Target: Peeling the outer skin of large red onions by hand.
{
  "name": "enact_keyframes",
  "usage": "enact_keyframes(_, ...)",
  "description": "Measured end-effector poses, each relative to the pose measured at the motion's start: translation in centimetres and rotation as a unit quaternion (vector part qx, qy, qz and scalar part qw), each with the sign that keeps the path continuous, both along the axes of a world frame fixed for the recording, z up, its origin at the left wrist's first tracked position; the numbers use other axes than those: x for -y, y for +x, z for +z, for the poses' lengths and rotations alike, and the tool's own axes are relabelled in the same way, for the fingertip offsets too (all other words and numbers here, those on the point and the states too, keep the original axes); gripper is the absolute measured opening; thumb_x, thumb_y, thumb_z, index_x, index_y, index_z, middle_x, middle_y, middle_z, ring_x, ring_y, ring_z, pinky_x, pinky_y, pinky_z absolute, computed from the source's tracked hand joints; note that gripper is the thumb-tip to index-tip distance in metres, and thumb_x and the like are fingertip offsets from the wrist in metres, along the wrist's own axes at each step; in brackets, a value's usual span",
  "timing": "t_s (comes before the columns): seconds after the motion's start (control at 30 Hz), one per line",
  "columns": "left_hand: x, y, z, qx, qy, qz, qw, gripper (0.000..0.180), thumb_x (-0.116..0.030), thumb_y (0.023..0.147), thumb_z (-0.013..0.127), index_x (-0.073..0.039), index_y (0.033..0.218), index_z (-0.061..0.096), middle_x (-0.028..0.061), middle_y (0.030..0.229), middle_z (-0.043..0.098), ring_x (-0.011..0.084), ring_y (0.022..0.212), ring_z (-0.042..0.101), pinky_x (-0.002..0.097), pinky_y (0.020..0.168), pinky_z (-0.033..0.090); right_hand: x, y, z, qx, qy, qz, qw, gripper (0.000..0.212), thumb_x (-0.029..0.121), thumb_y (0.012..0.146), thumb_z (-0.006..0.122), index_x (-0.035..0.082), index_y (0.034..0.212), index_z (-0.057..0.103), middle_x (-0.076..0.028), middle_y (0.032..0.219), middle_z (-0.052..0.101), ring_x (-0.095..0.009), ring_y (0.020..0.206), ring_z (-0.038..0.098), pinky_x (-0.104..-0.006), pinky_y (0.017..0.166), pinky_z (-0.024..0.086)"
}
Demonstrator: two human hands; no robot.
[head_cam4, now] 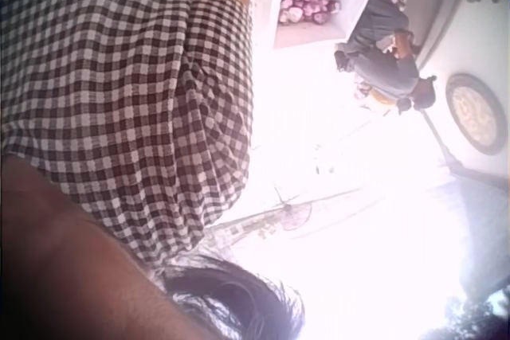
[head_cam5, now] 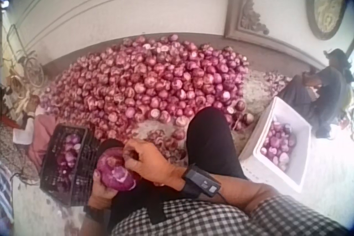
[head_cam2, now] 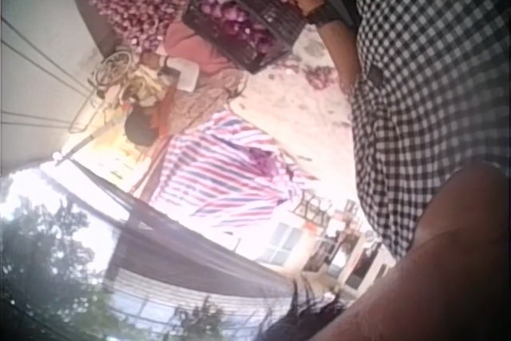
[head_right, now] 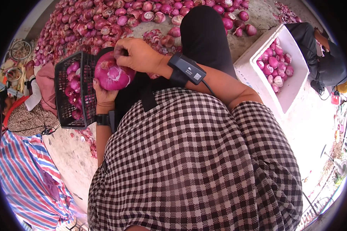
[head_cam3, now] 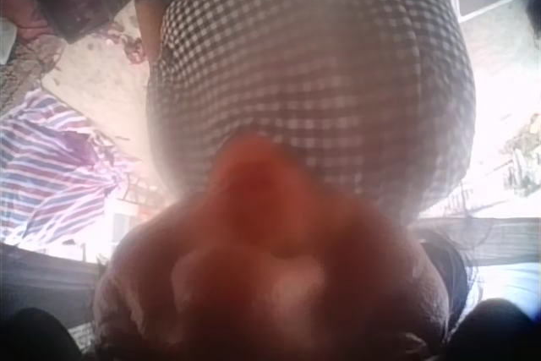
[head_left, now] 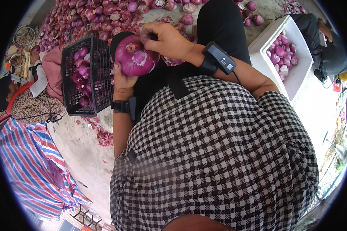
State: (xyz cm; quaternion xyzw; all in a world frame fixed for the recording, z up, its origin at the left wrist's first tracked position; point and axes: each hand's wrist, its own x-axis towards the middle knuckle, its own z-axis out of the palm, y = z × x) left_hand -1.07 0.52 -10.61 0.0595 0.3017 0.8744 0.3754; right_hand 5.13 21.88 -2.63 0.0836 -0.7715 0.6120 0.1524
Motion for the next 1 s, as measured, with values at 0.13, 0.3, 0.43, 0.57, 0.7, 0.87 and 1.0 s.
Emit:
enact_keyframes(0.13,0.2,-0.2,-0.1,0.009,-0.006,0.002,1.000,0.082,-0.048,0.079,0.069,-0.004,0.138,0.033,0.0136,0.137,0.043,0.0306,0.126,0.044,0.0500,0.109,0.033,-0.1,-0.1,-0.1,-0.020,-0.026,0.004,0.999,0.017,0.009,0.076,0.065,-0.002,0.089,0.060,-0.012,0.080,0.063,-0.022,0.075,0.062,-0.0323,0.071,0.050)
enact_keyframes(0.3,0.1,-0.3,-0.4,0.025,0.017,0.018,0.999,0.076,-0.047,0.080,0.068,-0.011,0.138,0.036,0.0112,0.137,0.044,0.0303,0.127,0.043,0.0510,0.109,0.032,-0.4,0.2,-0.2,-0.063,-0.015,0.006,0.998,0.015,0.008,0.078,0.063,-0.001,0.089,0.058,-0.012,0.083,0.062,-0.022,0.078,0.061,-0.0328,0.072,0.049)
enact_keyframes(0.43,-0.3,0.0,-0.4,0.012,-0.033,0.073,0.997,0.086,-0.053,0.077,0.067,-0.006,0.140,0.033,0.0142,0.140,0.040,0.0318,0.129,0.040,0.0516,0.110,0.030,-0.3,0.7,0.1,-0.102,0.044,0.001,0.994,0.014,0.007,0.078,0.062,0.000,0.089,0.056,-0.012,0.083,0.059,-0.026,0.080,0.059,-0.0347,0.072,0.048)
enact_keyframes(0.57,-0.8,0.5,0.4,0.008,-0.034,0.091,0.995,0.086,-0.055,0.078,0.065,-0.006,0.139,0.033,0.0144,0.140,0.041,0.0317,0.129,0.040,0.0505,0.110,0.030,-0.2,1.0,0.4,-0.158,0.109,-0.007,0.981,0.011,0.003,0.078,0.059,0.003,0.086,0.051,-0.010,0.085,0.055,-0.024,0.077,0.056,-0.0318,0.071,0.046)
enact_keyframes(0.7,-1.3,0.9,1.2,-0.007,-0.036,0.093,0.995,0.083,-0.056,0.079,0.063,-0.006,0.139,0.034,0.0139,0.138,0.043,0.0305,0.128,0.042,0.0486,0.110,0.031,-0.2,1.3,1.1,-0.187,0.152,0.011,0.970,0.015,0.002,0.076,0.062,0.003,0.086,0.052,-0.009,0.089,0.054,-0.026,0.078,0.056,-0.0331,0.071,0.047)
enact_keyframes(0.87,-2.1,1.2,2.6,-0.030,-0.094,0.132,0.986,0.079,-0.061,0.081,0.055,-0.007,0.137,0.038,0.0129,0.136,0.046,0.0296,0.124,0.046,0.0456,0.107,0.035,1.5,2.6,2.2,-0.175,0.185,0.107,0.961,0.021,0.001,0.073,0.065,0.004,0.089,0.052,-0.009,0.088,0.053,-0.027,0.077,0.057,-0.0351,0.068,0.049)
enact_keyframes(1.0,-2.4,1.2,3.5,-0.005,-0.110,0.121,0.987,0.077,-0.064,0.083,0.049,-0.010,0.137,0.040,0.0125,0.135,0.047,0.0308,0.120,0.049,0.0452,0.105,0.037,2.9,3.6,2.5,-0.135,0.175,0.287,0.932,0.022,0.002,0.073,0.066,0.006,0.090,0.052,-0.008,0.090,0.053,-0.027,0.072,0.059,-0.0356,0.063,0.050)
